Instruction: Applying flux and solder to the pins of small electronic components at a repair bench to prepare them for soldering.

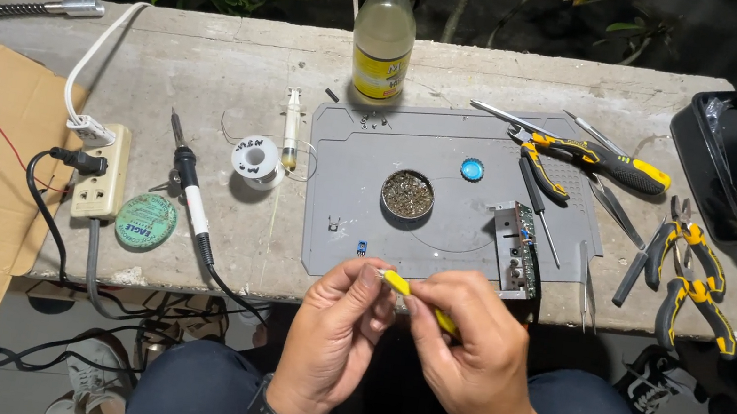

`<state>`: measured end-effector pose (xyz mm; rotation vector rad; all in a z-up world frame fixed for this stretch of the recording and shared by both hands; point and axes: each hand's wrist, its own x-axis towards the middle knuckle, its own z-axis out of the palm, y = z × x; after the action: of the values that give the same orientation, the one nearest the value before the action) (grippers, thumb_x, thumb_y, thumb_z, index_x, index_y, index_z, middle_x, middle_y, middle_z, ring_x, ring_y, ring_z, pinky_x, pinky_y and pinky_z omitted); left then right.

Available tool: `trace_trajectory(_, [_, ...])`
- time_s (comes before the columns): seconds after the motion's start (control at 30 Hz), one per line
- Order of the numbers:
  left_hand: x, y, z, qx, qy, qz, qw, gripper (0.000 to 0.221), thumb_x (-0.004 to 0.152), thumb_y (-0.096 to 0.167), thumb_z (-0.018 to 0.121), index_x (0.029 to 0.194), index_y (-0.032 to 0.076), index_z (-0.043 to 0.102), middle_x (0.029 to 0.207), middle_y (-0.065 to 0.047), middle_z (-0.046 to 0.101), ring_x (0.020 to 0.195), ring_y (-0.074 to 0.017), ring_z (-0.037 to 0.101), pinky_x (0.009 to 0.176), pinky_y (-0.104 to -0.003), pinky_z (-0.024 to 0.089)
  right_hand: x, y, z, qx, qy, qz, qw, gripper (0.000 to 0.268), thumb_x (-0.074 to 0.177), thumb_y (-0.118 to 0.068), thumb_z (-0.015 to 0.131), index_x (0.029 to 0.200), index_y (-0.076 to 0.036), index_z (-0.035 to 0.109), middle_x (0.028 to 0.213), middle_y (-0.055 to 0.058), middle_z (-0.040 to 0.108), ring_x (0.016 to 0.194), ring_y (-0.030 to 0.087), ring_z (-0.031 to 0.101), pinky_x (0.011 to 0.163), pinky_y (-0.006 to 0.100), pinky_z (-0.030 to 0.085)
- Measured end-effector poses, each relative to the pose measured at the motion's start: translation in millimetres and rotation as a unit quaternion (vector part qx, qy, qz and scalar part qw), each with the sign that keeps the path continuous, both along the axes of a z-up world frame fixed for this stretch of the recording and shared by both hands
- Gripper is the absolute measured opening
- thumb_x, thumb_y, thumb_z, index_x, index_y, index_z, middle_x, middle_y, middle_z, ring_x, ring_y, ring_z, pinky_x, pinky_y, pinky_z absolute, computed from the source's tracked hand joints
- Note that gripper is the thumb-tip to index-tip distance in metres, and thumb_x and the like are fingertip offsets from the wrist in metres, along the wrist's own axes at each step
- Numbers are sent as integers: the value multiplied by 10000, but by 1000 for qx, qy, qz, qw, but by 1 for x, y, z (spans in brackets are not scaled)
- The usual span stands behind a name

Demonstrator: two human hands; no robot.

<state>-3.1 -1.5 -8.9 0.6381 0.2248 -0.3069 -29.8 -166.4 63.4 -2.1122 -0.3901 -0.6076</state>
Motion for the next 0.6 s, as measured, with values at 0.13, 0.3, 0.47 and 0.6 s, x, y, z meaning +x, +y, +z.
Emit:
trace_trajectory(0.13, [3, 2, -3, 7, -6, 11, 1000, 182, 1135, 136, 751, 1162, -27, 827, 877, -84, 679, 774, -123, 635, 665, -222, 497, 3, -7, 4, -21, 19, 16, 999, 65, 1041, -14, 772, 1100, -41, 781, 990, 84, 773, 877, 204, 756, 802, 305, 607])
trace_trajectory(0.3, [1, -2, -2, 5, -5, 16, 1000, 165, 1125, 138, 766, 1155, -12, 827, 839, -74, 672, 761, -127, 607, 658, -224, 489, 1, -2, 2, -1, 9, 15, 1000, 69, 1044, -17, 778, 1113, -18, 779, 1018, 115, 778, 900, 213, 781, 844, 307, 632])
trace_trajectory(0.47, [1, 0, -1, 27, -5, 21, 999, 185, 1132, 141, 757, 1155, -30, 824, 826, -69, 667, 754, -114, 623, 657, -217, 490, 2, -3, 4, -12, 12, 15, 1000, 74, 1031, -7, 777, 1102, -25, 792, 988, 98, 788, 875, 208, 762, 809, 304, 617])
trace_trajectory(0.6, [1, -2, -2, 25, -16, 27, 999, 176, 1120, 137, 772, 1157, -20, 843, 905, -69, 723, 761, -115, 610, 646, -223, 481, 1, -4, 0, -7, 15, 24, 1000, 68, 1048, -17, 760, 1113, -31, 776, 1030, 110, 786, 907, 216, 781, 856, 311, 631])
